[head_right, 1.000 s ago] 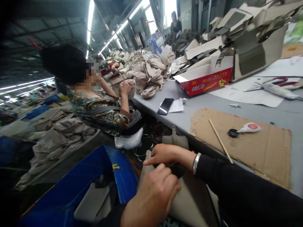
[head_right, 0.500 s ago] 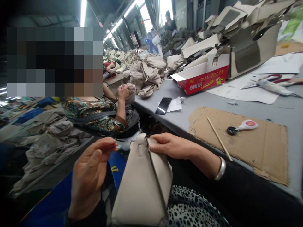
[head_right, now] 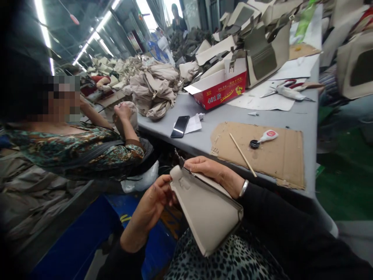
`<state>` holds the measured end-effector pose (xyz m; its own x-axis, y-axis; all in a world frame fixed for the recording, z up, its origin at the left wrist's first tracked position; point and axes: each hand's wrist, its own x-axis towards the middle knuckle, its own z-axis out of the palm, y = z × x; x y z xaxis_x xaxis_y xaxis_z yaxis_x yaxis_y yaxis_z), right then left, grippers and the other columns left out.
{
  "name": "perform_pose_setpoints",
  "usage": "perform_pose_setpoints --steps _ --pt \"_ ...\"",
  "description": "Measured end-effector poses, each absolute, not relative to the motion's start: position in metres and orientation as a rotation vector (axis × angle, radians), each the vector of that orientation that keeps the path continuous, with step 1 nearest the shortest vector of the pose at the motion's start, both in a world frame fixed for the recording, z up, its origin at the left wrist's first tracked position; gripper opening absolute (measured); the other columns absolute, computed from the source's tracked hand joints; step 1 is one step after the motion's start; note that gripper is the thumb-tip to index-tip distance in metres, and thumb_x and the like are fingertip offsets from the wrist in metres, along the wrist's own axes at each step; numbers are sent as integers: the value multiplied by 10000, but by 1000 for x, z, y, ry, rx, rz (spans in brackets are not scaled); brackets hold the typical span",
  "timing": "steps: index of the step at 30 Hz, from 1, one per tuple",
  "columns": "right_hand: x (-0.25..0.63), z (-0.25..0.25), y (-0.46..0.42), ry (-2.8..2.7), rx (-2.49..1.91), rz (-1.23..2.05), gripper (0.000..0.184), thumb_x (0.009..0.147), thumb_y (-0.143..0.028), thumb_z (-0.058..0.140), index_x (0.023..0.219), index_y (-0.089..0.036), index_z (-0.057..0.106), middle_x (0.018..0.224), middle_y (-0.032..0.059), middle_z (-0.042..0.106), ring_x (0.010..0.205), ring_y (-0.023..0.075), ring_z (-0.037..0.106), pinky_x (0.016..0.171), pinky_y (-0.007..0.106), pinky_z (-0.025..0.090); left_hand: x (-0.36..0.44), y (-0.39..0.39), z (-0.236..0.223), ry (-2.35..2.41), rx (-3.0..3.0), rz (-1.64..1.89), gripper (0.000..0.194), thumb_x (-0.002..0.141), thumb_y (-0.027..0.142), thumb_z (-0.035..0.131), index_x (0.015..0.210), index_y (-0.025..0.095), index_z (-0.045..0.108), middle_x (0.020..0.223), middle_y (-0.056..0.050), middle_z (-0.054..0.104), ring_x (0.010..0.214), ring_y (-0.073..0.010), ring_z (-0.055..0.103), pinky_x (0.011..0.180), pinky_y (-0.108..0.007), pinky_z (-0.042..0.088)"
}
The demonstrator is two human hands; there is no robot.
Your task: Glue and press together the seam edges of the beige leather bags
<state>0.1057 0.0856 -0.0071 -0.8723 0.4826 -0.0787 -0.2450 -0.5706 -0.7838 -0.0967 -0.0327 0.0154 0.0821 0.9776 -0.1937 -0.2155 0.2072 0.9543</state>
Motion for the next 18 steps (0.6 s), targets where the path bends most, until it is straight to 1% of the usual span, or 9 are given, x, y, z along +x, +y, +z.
perform_pose_setpoints --steps 2,4,6,8,10,12,13,16,18 --pt "109 -8 87 -1123 -382 2429 391 825 -471 812 764 -151 595 663 -12 616 521 107 549 514 200 447 -100 -29 13 1160 1060 1159 543 925 626 646 1224 172 654 1022 -87 709 841 -181 635 709 -239 482" --pt "110 -7 87 -1153 -373 2431 386 842 -466 795 755 -143 602 639 -16 595 496 100 525 497 198 434 -101 -27 10 1195 1153 1156 536 951 580 637 1305 177 633 1206 -111 676 1040 -234 622 869 -289 493" --pt "111 -5 87 -1208 -367 2419 380 858 -462 780 760 -136 612 628 -23 572 486 91 499 491 194 423 -100 -27 9 1166 1189 1118 572 950 593 625 1326 163 630 1219 -126 677 1108 -287 609 943 -348 487" --pt "113 -3 88 -1253 -329 2400 382 868 -467 772 763 -138 609 627 -30 553 492 87 482 489 190 413 -99 -30 11 1117 1194 1072 608 903 627 668 1269 142 665 1083 -121 707 978 -286 645 869 -357 525" --pt "115 -1 90 -1291 -278 2402 390 876 -482 762 765 -145 601 643 -28 553 507 88 478 493 190 411 -99 -33 16 1046 1156 1043 644 829 668 728 1202 143 694 913 -89 699 756 -232 649 680 -313 553" --pt "116 -2 92 -1328 -245 2411 408 874 -498 761 752 -147 593 650 -28 545 519 88 474 496 188 404 -98 -35 21 944 1091 966 661 767 664 791 1183 159 700 838 -64 680 585 -180 621 503 -259 519" --pt "117 -4 93 -1336 -251 2400 412 872 -503 761 752 -146 593 659 -26 544 529 89 478 506 188 406 -98 -34 23 906 1051 919 650 752 635 821 1186 167 700 838 -61 682 538 -163 613 457 -242 505" --pt "118 -14 91 -1298 -325 2310 424 856 -528 769 773 -147 603 682 -22 546 562 96 489 537 192 416 -93 -29 24 910 972 851 540 781 443 866 1219 178 692 919 -82 709 574 -160 652 492 -238 557" --pt "118 -24 90 -1261 -374 2272 439 841 -551 777 780 -154 599 692 -19 552 575 103 488 539 195 416 -89 -24 20 943 947 889 454 823 386 838 1187 149 706 904 -89 705 611 -157 654 518 -230 576"
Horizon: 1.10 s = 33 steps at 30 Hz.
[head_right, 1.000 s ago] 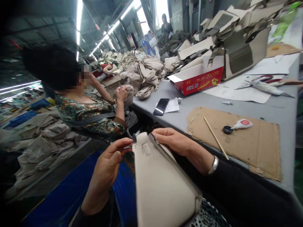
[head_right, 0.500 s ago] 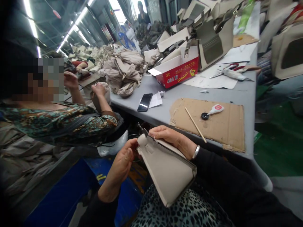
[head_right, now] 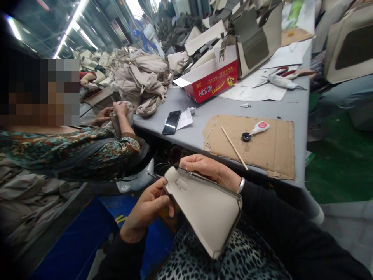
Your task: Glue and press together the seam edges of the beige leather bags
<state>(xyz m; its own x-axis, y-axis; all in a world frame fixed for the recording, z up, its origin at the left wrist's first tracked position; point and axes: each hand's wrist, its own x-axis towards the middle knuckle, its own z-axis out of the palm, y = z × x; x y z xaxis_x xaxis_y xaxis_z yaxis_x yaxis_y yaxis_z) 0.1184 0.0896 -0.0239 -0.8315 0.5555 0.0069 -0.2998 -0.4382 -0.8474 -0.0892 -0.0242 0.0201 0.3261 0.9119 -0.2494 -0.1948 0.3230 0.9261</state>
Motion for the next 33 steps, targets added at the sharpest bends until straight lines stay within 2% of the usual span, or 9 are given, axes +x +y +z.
perform_pose_setpoints --steps 3,6,12,17,24,28,31,33 --pt "119 -36 87 -1244 -424 2266 456 847 -576 763 772 -165 580 683 -24 530 567 104 462 512 193 390 -85 -20 10 953 865 923 415 818 388 849 1113 129 713 781 -53 674 555 -135 625 463 -198 551" --pt "119 -40 85 -1319 -443 2250 442 871 -566 746 781 -163 588 694 -28 503 572 98 437 510 189 373 -84 -20 0 973 788 904 463 764 405 898 1086 150 686 719 -22 672 485 -121 601 409 -185 523" --pt "124 -32 82 -1432 -466 2269 462 889 -602 706 801 -163 589 694 -35 480 563 92 424 500 184 353 -81 -25 -5 1019 782 839 526 745 552 875 984 118 698 599 -2 621 399 -95 532 369 -168 453" --pt "127 -21 76 -1467 -472 2245 471 888 -599 709 784 -158 576 705 -29 491 571 87 433 513 180 367 -74 -32 2 1078 833 844 626 696 672 849 935 118 685 631 -8 615 381 -64 463 344 -154 377" --pt "130 -2 63 -1637 -556 2158 455 945 -597 623 773 -178 584 733 4 537 633 134 490 547 217 419 -59 -52 19 1161 968 897 606 832 676 719 1043 109 680 712 -21 615 424 -75 484 367 -165 376" --pt "140 2 64 -1831 -573 1945 491 917 -650 615 704 -208 618 765 35 551 703 191 529 618 281 478 -43 -60 23 1160 1036 883 545 889 617 676 1094 112 696 729 -7 579 470 -82 465 431 -188 408" --pt "142 -3 70 -1917 -562 1883 516 927 -668 571 674 -222 629 735 44 546 673 210 545 593 307 494 -37 -57 18 1156 1057 973 438 924 520 662 1081 116 727 836 -50 650 666 -147 567 624 -234 485" --pt "144 -4 72 -1992 -581 1791 459 976 -578 549 714 -218 660 752 49 577 696 211 582 624 308 515 -36 -52 14 1138 1017 1029 399 922 472 678 1081 112 743 914 -72 689 788 -183 599 729 -256 491"
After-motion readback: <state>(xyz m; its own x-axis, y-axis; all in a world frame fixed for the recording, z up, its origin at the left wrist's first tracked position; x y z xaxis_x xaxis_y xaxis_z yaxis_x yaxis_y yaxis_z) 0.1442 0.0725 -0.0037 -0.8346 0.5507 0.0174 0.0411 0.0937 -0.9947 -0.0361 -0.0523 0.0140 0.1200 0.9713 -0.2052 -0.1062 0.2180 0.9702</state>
